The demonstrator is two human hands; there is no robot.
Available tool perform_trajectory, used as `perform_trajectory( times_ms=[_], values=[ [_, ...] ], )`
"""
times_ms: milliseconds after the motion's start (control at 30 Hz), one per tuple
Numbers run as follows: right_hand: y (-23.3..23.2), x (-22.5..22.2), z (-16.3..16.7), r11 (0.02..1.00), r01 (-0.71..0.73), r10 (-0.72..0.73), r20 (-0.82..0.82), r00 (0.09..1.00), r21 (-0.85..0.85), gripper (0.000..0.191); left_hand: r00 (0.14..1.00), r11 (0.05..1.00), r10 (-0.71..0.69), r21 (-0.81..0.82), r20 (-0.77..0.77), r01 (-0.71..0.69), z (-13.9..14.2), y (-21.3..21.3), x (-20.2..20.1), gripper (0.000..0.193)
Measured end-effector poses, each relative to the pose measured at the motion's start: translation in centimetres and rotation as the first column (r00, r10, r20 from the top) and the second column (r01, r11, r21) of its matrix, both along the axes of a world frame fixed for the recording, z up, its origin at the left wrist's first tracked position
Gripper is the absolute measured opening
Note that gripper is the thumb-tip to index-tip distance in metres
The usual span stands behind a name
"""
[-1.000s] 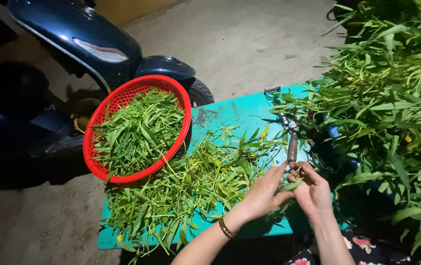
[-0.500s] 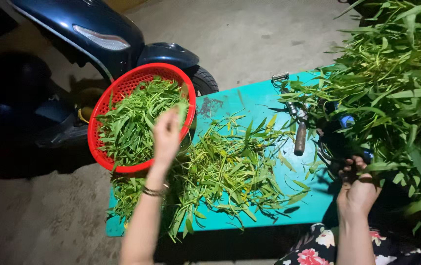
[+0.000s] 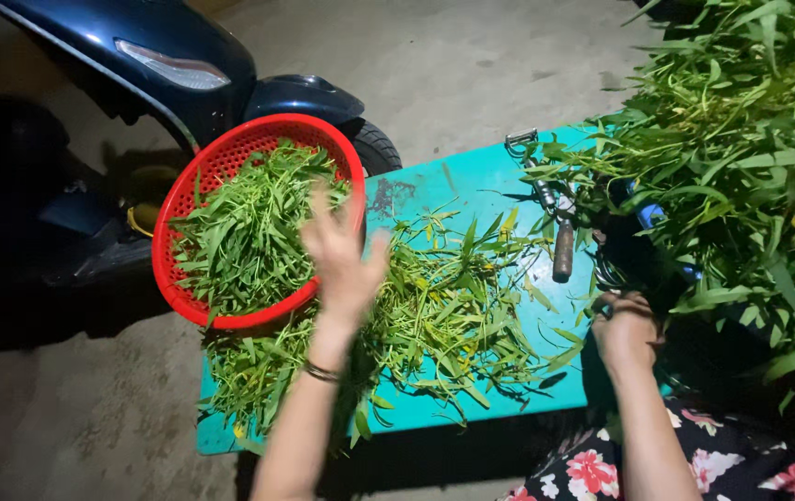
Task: The person sits at a low teal table and picks edible leaves and tender tips from stalks of water spinach, placing the picked greens into a red perforated basket while discarding stems and yellowed pieces on the table. They gather and turn the pile of stalks to reach unprocessed portions.
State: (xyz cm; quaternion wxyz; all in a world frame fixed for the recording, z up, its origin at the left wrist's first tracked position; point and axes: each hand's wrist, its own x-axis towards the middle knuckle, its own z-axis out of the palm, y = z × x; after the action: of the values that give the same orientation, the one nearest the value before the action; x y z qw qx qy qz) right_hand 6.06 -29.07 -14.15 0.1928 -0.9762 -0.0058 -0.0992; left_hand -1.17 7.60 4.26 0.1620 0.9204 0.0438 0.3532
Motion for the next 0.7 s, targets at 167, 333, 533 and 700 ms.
perform_trajectory(
  times_ms=[167, 333, 533, 700],
  values=[
    [1.8, -1.1, 1.7, 0.973, -0.001, 0.017, -0.069, 0.997, 0.232, 0.014, 0.912, 0.883, -0.41, -0.247, 0.007, 0.399, -5.5, -9.6, -0.3, 0.044],
    [2.3, -1.9, 3.0, 0.128, 0.009, 0.464, -0.068, 0.883, 0.992, 0.014, 0.762, 0.544, -0.646, -0.726, -0.04, 0.422, -9.9, -12.7, -1.1, 0.04],
    [1.4, -1.1, 2.3, -0.146, 0.203, 0.512, -0.102, 0.853, 0.968, 0.019, 0.64, 0.148, -0.768, -0.96, 0.039, 0.236, -12.8, -13.3, -1.7, 0.037],
    [1.6, -1.4, 1.6, -0.053, 0.201, 0.533, -0.142, 0.834, 0.978, 0.02, 0.781, 0.124, -0.62, -0.972, 0.082, 0.2, -13.4, -13.2, -1.0, 0.049]
  ],
)
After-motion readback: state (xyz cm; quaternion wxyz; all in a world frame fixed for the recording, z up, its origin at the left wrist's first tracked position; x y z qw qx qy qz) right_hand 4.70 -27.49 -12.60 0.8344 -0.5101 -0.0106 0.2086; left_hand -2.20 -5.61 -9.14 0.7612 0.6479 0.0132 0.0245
